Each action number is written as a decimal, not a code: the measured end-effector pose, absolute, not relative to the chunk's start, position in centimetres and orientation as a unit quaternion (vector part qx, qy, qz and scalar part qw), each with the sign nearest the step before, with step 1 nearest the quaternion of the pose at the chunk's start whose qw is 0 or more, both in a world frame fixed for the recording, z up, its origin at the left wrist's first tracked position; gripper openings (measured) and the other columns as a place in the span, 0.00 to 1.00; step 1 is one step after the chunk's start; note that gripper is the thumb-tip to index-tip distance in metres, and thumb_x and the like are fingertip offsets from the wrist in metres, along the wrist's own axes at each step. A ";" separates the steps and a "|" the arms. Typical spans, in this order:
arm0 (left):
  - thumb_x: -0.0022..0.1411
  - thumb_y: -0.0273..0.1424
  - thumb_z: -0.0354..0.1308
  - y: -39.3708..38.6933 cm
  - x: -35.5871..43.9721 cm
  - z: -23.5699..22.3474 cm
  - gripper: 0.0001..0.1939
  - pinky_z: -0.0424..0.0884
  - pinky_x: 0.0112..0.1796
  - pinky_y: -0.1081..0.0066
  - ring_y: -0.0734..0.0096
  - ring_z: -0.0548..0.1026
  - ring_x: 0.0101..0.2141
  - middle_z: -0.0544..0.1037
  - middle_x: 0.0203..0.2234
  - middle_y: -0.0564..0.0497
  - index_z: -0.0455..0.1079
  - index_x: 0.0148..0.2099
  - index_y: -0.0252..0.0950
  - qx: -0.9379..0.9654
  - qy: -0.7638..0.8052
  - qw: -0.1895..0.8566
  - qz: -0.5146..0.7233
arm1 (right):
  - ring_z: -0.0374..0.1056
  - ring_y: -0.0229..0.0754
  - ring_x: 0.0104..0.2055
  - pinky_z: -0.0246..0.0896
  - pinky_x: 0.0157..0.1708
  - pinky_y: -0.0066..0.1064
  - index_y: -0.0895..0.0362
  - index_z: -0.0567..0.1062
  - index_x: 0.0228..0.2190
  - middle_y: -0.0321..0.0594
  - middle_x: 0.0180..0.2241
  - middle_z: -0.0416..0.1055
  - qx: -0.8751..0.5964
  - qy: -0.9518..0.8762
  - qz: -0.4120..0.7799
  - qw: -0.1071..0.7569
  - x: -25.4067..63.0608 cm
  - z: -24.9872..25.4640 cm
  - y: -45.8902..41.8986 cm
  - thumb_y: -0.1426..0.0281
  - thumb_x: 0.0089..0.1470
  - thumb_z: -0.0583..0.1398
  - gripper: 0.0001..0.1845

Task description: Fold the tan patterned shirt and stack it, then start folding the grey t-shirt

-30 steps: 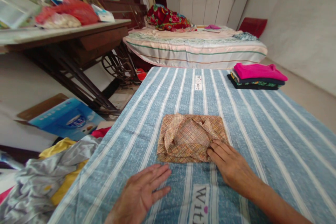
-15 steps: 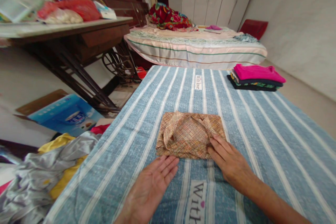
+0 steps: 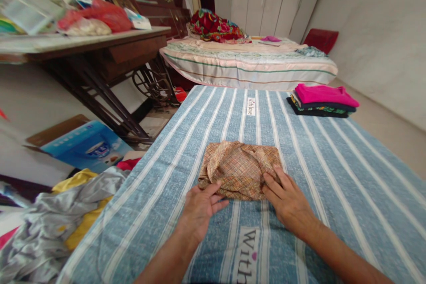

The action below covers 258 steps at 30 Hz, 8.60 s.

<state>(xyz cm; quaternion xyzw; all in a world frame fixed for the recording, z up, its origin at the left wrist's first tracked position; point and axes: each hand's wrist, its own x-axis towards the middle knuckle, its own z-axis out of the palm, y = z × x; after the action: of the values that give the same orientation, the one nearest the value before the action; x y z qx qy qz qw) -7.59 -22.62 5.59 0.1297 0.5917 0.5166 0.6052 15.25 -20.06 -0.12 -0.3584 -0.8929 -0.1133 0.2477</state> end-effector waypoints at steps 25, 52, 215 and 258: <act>0.51 0.21 0.48 -14.4 -9.5 16.2 0.14 0.65 0.33 0.74 0.71 0.74 0.31 0.77 0.28 0.53 0.73 0.35 0.36 0.874 0.416 0.206 0.143 | 0.37 0.60 0.64 0.46 0.57 0.55 0.58 0.74 0.27 0.44 0.62 0.45 -0.236 -0.939 0.019 0.251 10.0 12.6 -16.5 0.78 0.50 0.57 0.06; 0.52 0.26 0.54 -21.3 -5.9 9.0 0.41 0.60 0.55 0.56 0.57 0.62 0.57 0.60 0.60 0.44 0.42 0.66 0.40 0.706 0.590 0.268 0.286 | 0.50 0.32 0.17 0.40 0.18 0.26 0.56 0.61 0.12 0.27 0.12 0.53 -0.529 -0.605 0.525 0.281 8.8 10.8 -11.5 0.71 0.32 0.58 0.09; 0.48 0.23 0.53 -5.4 -8.3 8.3 0.09 0.62 0.33 0.73 0.66 0.73 0.32 0.76 0.26 0.52 0.72 0.30 0.39 0.867 0.485 0.101 0.053 | 0.68 0.45 0.42 0.57 0.40 0.30 0.55 0.75 0.39 0.41 0.38 0.73 -0.505 -0.832 0.158 0.170 11.1 3.8 -5.7 0.77 0.44 0.59 0.18; 0.57 0.21 0.48 -7.6 -9.7 6.5 0.16 0.67 0.39 0.68 0.64 0.69 0.38 0.74 0.33 0.48 0.66 0.47 0.34 0.895 0.431 -0.067 0.091 | 0.68 0.41 0.35 0.53 0.34 0.27 0.54 0.75 0.30 0.36 0.30 0.74 -0.474 -0.835 0.197 0.196 11.5 5.1 -6.0 0.76 0.48 0.53 0.13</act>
<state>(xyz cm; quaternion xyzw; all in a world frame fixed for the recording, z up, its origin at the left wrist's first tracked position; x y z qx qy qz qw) -9.74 -7.55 6.54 0.8952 0.4311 0.0905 -0.0667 11.51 -5.98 5.13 -0.4743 -0.8354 0.1968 0.1958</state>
